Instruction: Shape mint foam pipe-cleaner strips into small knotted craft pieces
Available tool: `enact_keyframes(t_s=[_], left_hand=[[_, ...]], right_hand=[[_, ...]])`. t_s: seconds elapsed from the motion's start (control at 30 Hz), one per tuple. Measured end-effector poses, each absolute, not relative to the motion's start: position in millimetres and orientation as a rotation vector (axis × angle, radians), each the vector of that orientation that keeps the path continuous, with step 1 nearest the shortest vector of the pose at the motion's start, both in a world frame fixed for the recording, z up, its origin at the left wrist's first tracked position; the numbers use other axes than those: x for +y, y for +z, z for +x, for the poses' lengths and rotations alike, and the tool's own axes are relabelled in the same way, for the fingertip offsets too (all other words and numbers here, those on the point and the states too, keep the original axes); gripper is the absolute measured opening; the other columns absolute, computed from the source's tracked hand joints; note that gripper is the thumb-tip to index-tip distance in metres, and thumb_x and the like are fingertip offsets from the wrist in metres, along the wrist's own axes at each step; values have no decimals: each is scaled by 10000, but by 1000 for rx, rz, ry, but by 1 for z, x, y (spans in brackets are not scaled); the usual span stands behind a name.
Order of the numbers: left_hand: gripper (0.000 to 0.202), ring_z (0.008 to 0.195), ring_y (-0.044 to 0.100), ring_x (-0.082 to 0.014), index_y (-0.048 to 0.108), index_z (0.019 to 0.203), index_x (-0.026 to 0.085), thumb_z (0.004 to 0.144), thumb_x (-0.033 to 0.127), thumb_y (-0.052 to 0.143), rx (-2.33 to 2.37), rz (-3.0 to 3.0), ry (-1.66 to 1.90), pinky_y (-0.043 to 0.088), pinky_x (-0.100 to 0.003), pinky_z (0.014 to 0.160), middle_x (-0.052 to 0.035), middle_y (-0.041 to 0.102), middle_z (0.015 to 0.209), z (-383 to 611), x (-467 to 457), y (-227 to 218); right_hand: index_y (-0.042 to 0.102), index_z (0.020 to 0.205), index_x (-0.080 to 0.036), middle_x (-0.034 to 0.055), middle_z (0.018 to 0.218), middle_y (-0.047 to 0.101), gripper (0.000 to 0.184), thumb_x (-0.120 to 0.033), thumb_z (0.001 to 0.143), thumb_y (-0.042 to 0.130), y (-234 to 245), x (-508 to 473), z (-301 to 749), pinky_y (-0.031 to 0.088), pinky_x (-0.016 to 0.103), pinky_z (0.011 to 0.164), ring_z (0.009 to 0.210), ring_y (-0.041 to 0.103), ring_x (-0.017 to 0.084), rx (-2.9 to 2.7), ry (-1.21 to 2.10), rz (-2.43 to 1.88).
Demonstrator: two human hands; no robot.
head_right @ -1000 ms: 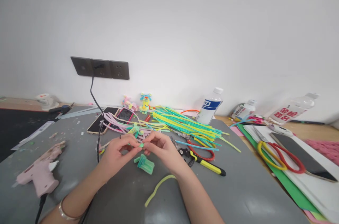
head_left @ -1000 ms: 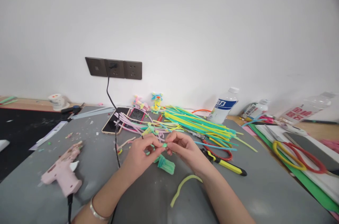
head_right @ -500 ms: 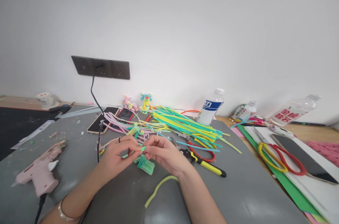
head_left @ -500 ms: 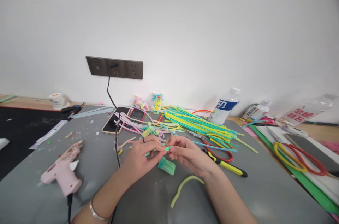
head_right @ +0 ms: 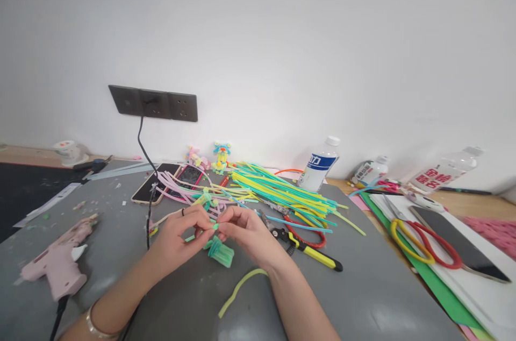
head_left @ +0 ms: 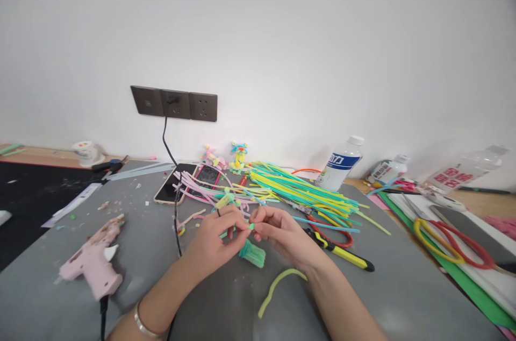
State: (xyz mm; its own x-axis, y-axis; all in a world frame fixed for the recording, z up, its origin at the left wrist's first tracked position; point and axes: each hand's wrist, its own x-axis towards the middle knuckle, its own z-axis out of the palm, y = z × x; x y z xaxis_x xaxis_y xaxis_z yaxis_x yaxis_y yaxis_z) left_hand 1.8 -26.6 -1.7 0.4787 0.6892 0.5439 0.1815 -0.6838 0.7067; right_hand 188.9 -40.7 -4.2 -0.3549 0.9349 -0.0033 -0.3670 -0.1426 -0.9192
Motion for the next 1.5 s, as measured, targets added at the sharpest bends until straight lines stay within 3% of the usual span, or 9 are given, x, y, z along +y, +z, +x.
enact_keyframes(t_s=[0.2,0.33,0.67,1.0,1.3,1.5], left_hand=[[159,667,507,-117,553,735,185,860,87,553,767,2101,1148,382,-195,571,15,527,708,2,-24,-3],[130,665,521,-119,577,755,182,864,114,556,803,2056,1100,394,-204,581,7,555,733,0,-22,-3],[207,720,534,-146,595,775,176,942,282,532,754,1956,989,401,-235,619,-14,571,767,-4,-22,5],[194,743,522,-149,563,775,183,928,301,543,727,1842,892,402,-237,640,-1,548,775,-5,-22,8],[187,709,554,-145,598,862,185,948,326,511,899,1973,882,383,-227,588,-7,605,785,-4,-20,3],[205,694,531,-141,610,840,187,958,307,494,853,2023,886,366,-230,591,-4,597,768,-6,-18,5]], right_hand=[[652,819,-172,-9,713,607,270,-370,745,821,-6,-40,183,429,254,647,642,553,115,-1142,1640,-826],[607,763,-166,-21,694,566,272,-382,811,764,-7,-41,183,404,243,627,629,516,101,-1254,1561,-817],[573,853,-182,-14,719,594,292,-437,844,715,0,-44,186,406,239,597,625,525,105,-1313,1557,-833],[553,732,-176,-19,714,512,307,-417,859,694,7,-48,186,392,230,557,605,463,99,-1416,1417,-870],[564,765,-182,-21,692,543,314,-458,864,676,1,-44,184,385,232,544,581,473,100,-1471,1253,-971],[574,788,-191,-21,710,535,306,-464,842,701,4,-45,186,403,247,562,590,481,106,-1430,1398,-924]])
